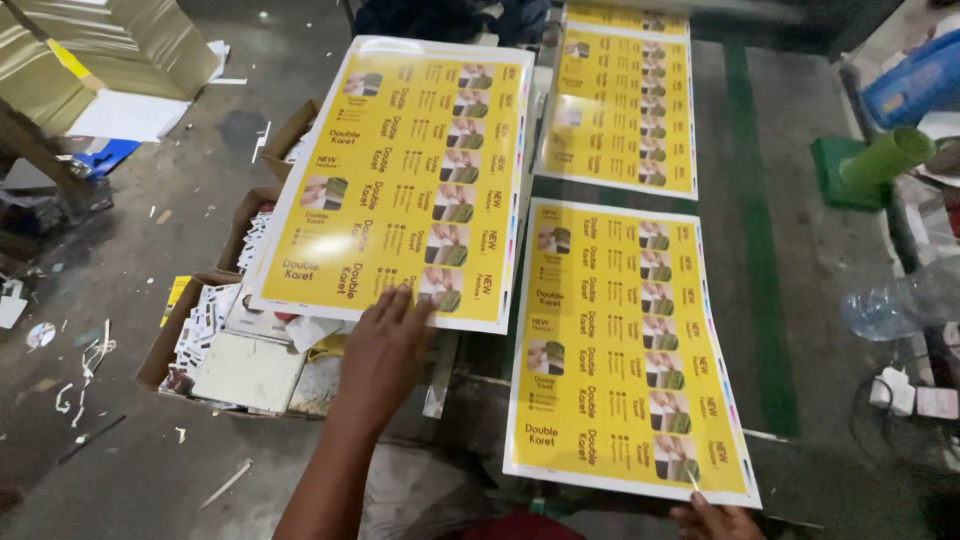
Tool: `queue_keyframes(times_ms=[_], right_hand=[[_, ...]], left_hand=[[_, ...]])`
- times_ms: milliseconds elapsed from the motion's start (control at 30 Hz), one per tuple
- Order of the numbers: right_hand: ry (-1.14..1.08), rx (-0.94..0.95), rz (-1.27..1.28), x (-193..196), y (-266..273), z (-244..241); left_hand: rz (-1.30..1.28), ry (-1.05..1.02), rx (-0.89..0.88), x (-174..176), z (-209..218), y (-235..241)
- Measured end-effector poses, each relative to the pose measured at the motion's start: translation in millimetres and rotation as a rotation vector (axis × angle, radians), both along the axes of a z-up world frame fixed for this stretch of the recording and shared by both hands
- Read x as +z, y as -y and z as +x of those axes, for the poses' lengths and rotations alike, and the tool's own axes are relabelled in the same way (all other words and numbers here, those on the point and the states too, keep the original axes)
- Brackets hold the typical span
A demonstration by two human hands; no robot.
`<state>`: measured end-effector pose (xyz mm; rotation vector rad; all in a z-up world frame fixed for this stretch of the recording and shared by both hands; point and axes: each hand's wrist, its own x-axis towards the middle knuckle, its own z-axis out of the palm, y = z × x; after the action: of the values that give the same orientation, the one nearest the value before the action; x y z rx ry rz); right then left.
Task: Sorting and stacking printed yellow labels onto a workspace table in a print shop.
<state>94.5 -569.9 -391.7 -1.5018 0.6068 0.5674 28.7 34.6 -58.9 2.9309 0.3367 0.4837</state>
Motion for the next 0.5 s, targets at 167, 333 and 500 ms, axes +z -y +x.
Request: queue_keyframes(times_ms=[167, 333, 500], right_hand=[[0.109, -0.044, -0.004, 88, -79, -9], [0.144, -0.033, -0.025, 174, -146, 12], [0.298, 0.014, 0.119, 147, -154, 64]], left_hand=[[0.008, 0.047, -0.004, -2, 0, 2], [0.075, 0.085, -0.019, 3, -2, 5], [0.024, 0.070, 0.017, -1, -2, 5]])
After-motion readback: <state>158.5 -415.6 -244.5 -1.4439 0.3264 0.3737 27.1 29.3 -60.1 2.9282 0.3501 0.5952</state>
